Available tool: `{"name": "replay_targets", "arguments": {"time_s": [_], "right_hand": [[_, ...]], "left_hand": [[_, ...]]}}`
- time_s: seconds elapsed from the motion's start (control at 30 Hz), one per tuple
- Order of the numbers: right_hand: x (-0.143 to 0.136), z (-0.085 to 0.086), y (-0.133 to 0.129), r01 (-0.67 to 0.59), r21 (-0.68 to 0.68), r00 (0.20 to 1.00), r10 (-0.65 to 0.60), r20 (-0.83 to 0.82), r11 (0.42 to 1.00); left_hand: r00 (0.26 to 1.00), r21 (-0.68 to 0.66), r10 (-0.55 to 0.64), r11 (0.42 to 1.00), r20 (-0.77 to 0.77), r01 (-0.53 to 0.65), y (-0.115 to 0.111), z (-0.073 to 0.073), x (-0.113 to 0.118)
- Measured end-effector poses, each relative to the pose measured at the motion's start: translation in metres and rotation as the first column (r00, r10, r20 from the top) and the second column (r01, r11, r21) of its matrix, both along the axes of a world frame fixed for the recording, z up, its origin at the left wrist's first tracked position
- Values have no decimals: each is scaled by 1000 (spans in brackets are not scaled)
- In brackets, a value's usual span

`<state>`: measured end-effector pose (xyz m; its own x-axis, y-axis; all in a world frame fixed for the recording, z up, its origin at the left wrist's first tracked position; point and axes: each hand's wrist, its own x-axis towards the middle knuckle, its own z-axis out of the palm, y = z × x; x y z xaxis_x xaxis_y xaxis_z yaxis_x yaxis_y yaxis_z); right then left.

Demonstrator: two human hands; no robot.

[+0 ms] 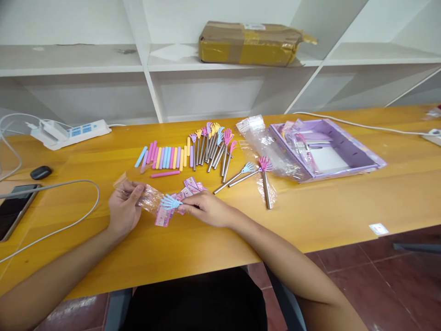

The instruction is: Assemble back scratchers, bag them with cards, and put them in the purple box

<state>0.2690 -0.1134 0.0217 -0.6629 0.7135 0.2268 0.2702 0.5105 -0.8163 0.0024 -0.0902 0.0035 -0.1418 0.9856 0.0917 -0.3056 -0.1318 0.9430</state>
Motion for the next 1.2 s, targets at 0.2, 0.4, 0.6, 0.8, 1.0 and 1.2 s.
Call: {"name": "replay_targets", "arguments": {"time_s": [0.2, 0.4, 0.6, 0.8, 1.0, 1.2], "right_hand": [[-1, -5, 2, 55, 41, 998, -56, 11, 998], [2, -4, 2, 62, 79, 998, -63, 20, 995], [1, -4, 1, 7, 69, 999, -11, 48, 998], [0, -4, 1, 0, 76, 998, -5, 57, 997], [-2, -4, 0, -12, 143, 996, 0, 86, 990], [-2, -7, -1, 16, 185, 996, -32, 83, 983]], "left_hand": [[969, -160, -245, 958, -34, 236, -8, 0, -1], [940, -178, -301, 945, -159, 273, -7, -21, -9], [965, -233, -261, 939, 1, 254, -6, -12, -3], [954, -275, -289, 914, 81, 300, -12, 0, 5], [920, -260, -384, 883, 80, 391, -16, 3, 7], [866, -289, -496, 821, 68, 493, -16, -5, 4]]}}
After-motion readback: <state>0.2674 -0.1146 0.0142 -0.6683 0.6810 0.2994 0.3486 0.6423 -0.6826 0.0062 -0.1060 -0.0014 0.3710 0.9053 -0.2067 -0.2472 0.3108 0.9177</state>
